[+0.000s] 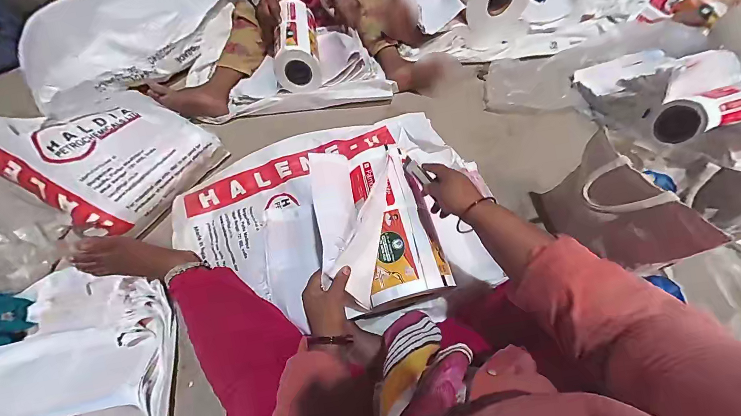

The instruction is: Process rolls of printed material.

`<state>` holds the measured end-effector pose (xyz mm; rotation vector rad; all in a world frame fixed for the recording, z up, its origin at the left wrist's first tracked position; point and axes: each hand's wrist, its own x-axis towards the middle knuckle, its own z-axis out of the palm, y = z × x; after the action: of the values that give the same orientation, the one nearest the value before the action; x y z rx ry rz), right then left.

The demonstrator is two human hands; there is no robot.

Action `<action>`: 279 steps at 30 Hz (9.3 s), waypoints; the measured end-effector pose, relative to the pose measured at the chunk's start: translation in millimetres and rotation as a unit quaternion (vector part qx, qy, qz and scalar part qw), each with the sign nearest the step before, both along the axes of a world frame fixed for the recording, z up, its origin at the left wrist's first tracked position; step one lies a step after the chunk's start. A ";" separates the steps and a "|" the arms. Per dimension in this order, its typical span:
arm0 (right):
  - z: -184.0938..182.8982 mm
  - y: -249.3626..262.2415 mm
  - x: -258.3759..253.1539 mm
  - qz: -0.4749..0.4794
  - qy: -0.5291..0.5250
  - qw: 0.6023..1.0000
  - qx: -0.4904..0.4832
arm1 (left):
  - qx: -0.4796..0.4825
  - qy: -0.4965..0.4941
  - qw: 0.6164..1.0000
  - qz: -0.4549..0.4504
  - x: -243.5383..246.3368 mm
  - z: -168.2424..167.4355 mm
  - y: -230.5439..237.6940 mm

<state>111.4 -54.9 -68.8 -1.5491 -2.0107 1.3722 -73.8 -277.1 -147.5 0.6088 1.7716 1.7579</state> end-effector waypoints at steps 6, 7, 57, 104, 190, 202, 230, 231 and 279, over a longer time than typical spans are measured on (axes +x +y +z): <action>34.2 40.5 -46.1 0.076 -0.170 0.977 0.105 | 0.019 0.135 0.986 -0.100 -21.4 -1.7 -1.4; 36.1 43.4 -49.8 0.082 -0.185 0.973 0.108 | 0.019 0.159 0.981 -0.113 -22.1 0.3 -2.0; -1.7 -15.1 -24.3 -0.017 -0.031 0.998 0.046 | 0.173 -0.325 0.930 0.015 -6.3 -18.6 8.8; 43.6 15.0 -29.0 -0.032 -0.055 0.994 0.086 | -0.084 -0.221 0.946 0.223 -54.4 -11.4 -38.4; -46.5 -50.1 86.5 0.052 0.114 0.989 -0.079 | -0.079 0.713 0.536 -0.444 31.0 42.8 87.5; -40.2 -54.2 84.8 0.103 -0.089 0.989 0.065 | -0.132 0.722 0.527 -0.427 67.9 42.2 97.2; -91.0 -35.8 83.0 0.079 -0.314 0.929 0.177 | -0.225 0.538 0.751 -0.310 21.2 18.8 24.4; -98.4 -33.6 80.2 0.080 -0.332 0.923 0.177 | -0.230 0.530 0.756 -0.309 19.4 18.2 21.8; -76.2 -44.9 32.1 0.042 -0.159 0.976 0.145 | 0.052 0.514 0.797 -0.313 -1.5 -49.6 13.6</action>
<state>143.5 -99.8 -145.0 -1.6436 -2.3592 0.8433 -75.2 -263.5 -197.1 2.2145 1.6986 1.0555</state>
